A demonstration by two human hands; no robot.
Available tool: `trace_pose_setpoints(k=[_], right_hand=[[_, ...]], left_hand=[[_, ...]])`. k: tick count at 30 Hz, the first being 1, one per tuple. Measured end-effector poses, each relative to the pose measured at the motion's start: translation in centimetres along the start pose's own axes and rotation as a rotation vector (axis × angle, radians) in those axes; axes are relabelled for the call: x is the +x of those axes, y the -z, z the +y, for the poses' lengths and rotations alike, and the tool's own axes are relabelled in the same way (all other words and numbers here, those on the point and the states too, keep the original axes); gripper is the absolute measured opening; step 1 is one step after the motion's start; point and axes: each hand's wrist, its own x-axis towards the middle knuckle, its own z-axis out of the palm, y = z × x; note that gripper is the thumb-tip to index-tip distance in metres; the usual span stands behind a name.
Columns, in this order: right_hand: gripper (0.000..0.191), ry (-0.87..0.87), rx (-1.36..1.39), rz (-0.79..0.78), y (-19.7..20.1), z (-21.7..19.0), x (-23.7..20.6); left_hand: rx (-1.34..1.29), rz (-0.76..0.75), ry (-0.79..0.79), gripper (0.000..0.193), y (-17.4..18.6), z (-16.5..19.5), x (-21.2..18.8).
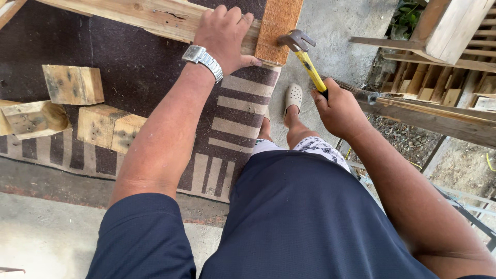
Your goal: The person hammers nails into a wooden pallet-style frame resting on a padded workbench, holding nails in place with one hand while driving them with a claw hammer. They reposition the frame, pull out and re-set nails, and continue hammering along the wooden rails.
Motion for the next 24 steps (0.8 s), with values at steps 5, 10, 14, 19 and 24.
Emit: trace_pose_setpoints(k=[5, 10, 14, 19, 24], right_hand=[[0.028, -0.066, -0.019, -0.046, 0.4, -0.4, 0.0], [0.029, -0.029, -0.023, -0.022, 0.5, -0.3, 0.1], [0.030, -0.030, 0.017, -0.042, 0.6, -0.3, 0.1], [0.029, -0.050, 0.055, -0.044, 0.5, -0.9, -0.2], [0.029, -0.001, 0.041, -0.030, 0.2, -1.5, -0.7]], left_hand=[[0.013, -0.025, 0.007, 0.106, 0.5, 0.3, 0.2], [-0.200, 0.310, -0.018, 0.077, 0.0, -0.3, -0.7], [-1.280, 0.182, 0.680, 0.011, -1.6, -0.2, -3.1], [-2.461, 0.445, 1.059, 0.019, -2.6, 4.7, -8.8], [-2.763, 0.387, 1.080, 0.024, -2.1, 8.4, -12.2]])
